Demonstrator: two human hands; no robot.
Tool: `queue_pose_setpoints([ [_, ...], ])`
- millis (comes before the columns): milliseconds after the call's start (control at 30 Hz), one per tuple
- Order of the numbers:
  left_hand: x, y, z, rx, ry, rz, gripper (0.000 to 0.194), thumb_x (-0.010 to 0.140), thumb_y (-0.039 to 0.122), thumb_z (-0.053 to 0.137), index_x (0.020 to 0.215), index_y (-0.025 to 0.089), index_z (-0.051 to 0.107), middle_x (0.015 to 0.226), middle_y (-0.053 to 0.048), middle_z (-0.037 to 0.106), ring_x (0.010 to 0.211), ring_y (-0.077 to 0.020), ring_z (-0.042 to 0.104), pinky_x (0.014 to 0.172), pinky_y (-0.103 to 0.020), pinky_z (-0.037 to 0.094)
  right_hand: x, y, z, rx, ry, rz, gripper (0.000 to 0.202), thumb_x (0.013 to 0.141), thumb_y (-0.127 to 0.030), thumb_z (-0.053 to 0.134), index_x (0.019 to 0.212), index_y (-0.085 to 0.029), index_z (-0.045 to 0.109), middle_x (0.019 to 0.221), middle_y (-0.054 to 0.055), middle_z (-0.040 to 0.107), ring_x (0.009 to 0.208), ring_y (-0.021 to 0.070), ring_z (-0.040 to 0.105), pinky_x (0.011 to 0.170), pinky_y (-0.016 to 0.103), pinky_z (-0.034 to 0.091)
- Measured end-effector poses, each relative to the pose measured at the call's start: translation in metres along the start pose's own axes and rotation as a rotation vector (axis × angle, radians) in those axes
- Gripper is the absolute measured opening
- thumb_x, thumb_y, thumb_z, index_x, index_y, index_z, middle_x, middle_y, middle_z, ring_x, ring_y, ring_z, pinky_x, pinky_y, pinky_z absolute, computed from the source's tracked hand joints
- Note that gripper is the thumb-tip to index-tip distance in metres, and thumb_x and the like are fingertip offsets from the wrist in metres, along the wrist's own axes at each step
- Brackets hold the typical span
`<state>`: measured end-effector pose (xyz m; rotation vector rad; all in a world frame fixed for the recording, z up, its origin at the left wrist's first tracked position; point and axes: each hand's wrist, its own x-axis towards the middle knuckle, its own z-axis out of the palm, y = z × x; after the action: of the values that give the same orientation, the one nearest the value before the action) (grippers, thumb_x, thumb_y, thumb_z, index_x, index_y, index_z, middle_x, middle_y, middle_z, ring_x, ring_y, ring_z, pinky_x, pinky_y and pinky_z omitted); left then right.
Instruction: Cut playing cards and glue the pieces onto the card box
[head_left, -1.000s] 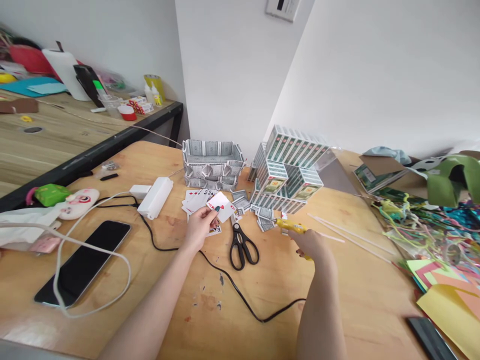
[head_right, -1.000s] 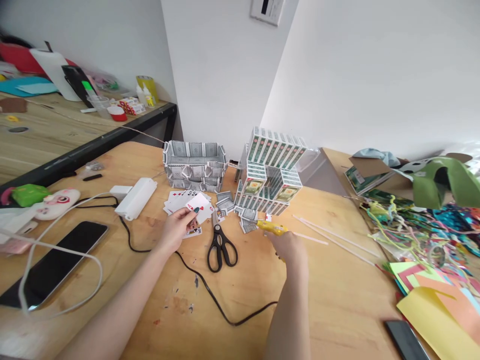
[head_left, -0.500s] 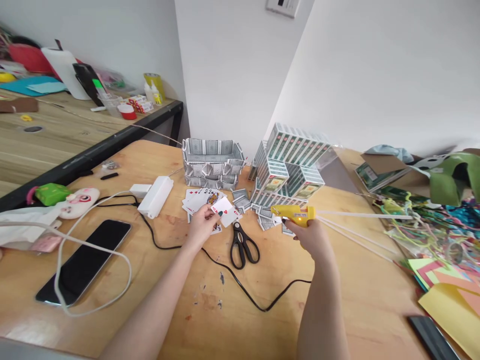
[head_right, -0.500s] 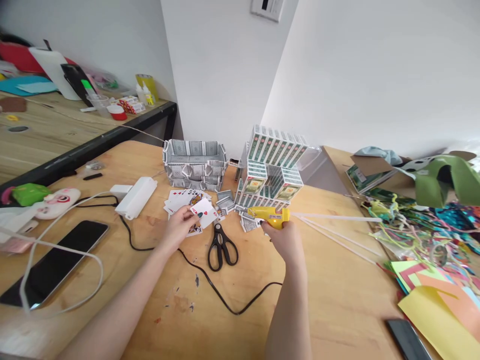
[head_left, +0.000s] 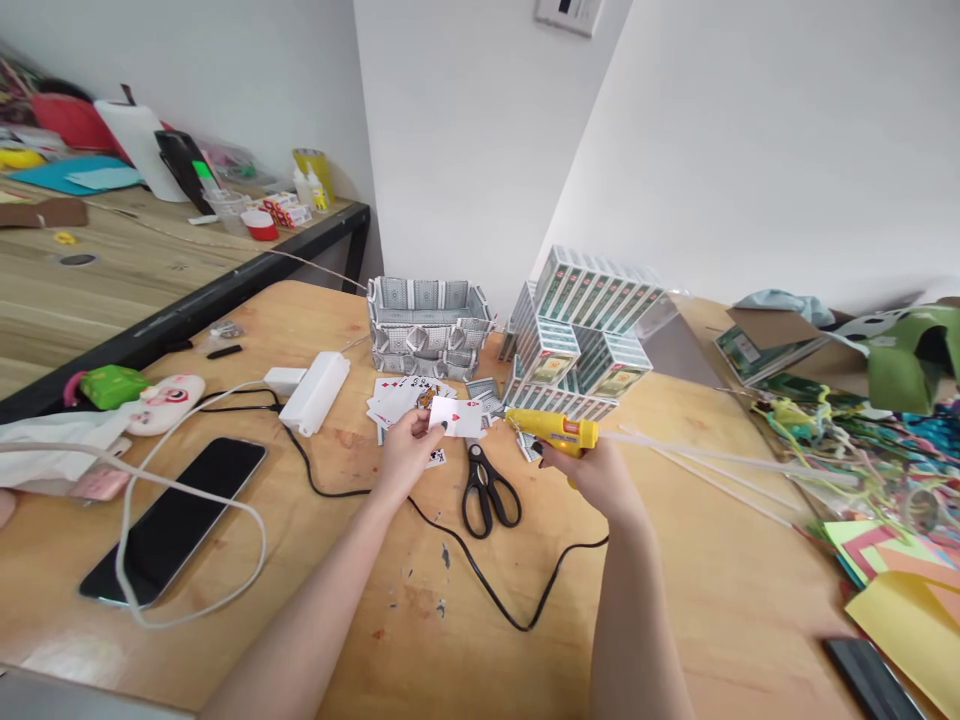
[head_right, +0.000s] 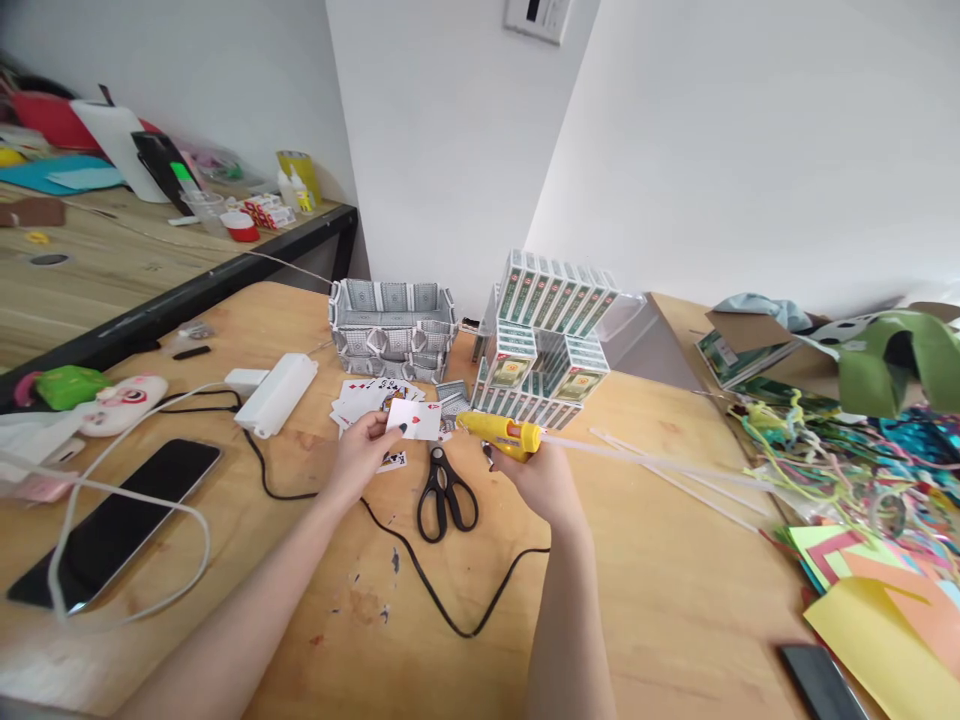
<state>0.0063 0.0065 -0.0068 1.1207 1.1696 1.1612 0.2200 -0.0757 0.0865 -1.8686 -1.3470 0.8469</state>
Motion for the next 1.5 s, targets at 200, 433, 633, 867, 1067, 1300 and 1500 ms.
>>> queue_pose_setpoints([
  [200, -0.006, 0.005, 0.004, 0.041, -0.025, -0.116, 0.018, 0.063, 0.031, 0.064, 0.067, 0.017, 0.054, 0.052, 0.005, 0.052, 0.045, -0.0084, 0.044, 0.044, -0.018, 0.031, 0.003, 0.0, 0.011, 0.035, 0.005, -0.154, 0.027, 0.071, -0.038, 0.057, 0.086, -0.017, 0.064, 0.084, 0.006, 0.069, 0.077, 0.0201, 0.063, 0.064, 0.027, 0.05],
  [433, -0.012, 0.01, 0.009, -0.048, -0.083, -0.095, 0.018, 0.065, 0.033, 0.063, 0.068, 0.017, 0.055, 0.058, 0.003, 0.057, 0.042, -0.006, 0.037, 0.043, -0.019, 0.03, 0.004, 0.006, 0.02, -0.073, -0.066, -0.204, 0.019, 0.073, -0.035, 0.054, 0.08, -0.018, 0.058, 0.066, 0.002, 0.063, 0.056, 0.0154, 0.058, 0.054, 0.027, 0.047],
  [633, -0.016, 0.017, 0.012, -0.054, -0.084, -0.12, 0.021, 0.065, 0.031, 0.062, 0.079, 0.015, 0.062, 0.067, -0.001, 0.063, 0.041, -0.0054, 0.035, 0.04, -0.02, 0.025, 0.006, 0.006, 0.024, -0.243, -0.019, -0.253, 0.008, 0.072, -0.028, 0.051, 0.075, -0.021, 0.054, 0.054, -0.005, 0.052, 0.05, 0.0112, 0.049, 0.051, 0.022, 0.04],
  [867, -0.019, 0.018, 0.015, -0.135, -0.098, -0.071, 0.025, 0.069, 0.034, 0.058, 0.057, 0.017, 0.046, 0.052, 0.005, 0.046, 0.042, -0.0048, 0.035, 0.04, -0.019, 0.025, 0.008, 0.0, 0.029, -0.217, 0.058, -0.299, 0.008, 0.069, -0.023, 0.051, 0.062, -0.02, 0.049, 0.053, -0.005, 0.047, 0.05, 0.0099, 0.045, 0.049, 0.021, 0.036],
  [1067, -0.019, 0.015, 0.014, -0.13, -0.127, -0.065, 0.021, 0.069, 0.034, 0.058, 0.06, 0.016, 0.051, 0.052, 0.004, 0.044, 0.045, -0.0063, 0.036, 0.042, -0.02, 0.024, 0.008, 0.001, 0.035, -0.168, 0.124, -0.288, 0.017, 0.066, -0.023, 0.052, 0.054, -0.021, 0.04, 0.048, -0.006, 0.042, 0.046, 0.0096, 0.041, 0.047, 0.022, 0.033],
  [1300, -0.022, 0.022, 0.015, -0.016, -0.135, -0.037, 0.023, 0.069, 0.034, 0.056, 0.058, 0.015, 0.053, 0.049, 0.004, 0.045, 0.045, -0.0072, 0.036, 0.043, -0.021, 0.026, 0.01, 0.008, 0.04, -0.092, 0.158, -0.336, 0.018, 0.062, -0.022, 0.052, 0.052, -0.021, 0.036, 0.046, -0.007, 0.036, 0.043, 0.0089, 0.035, 0.043, 0.022, 0.027],
  [1500, -0.019, 0.014, 0.013, 0.048, -0.126, 0.003, 0.027, 0.07, 0.036, 0.056, 0.055, 0.015, 0.053, 0.047, 0.004, 0.044, 0.045, -0.0079, 0.037, 0.045, -0.021, 0.027, 0.011, 0.009, 0.042, -0.194, 0.232, -0.365, 0.022, 0.061, -0.022, 0.05, 0.05, -0.021, 0.031, 0.046, -0.007, 0.035, 0.043, 0.0086, 0.034, 0.044, 0.023, 0.026],
])
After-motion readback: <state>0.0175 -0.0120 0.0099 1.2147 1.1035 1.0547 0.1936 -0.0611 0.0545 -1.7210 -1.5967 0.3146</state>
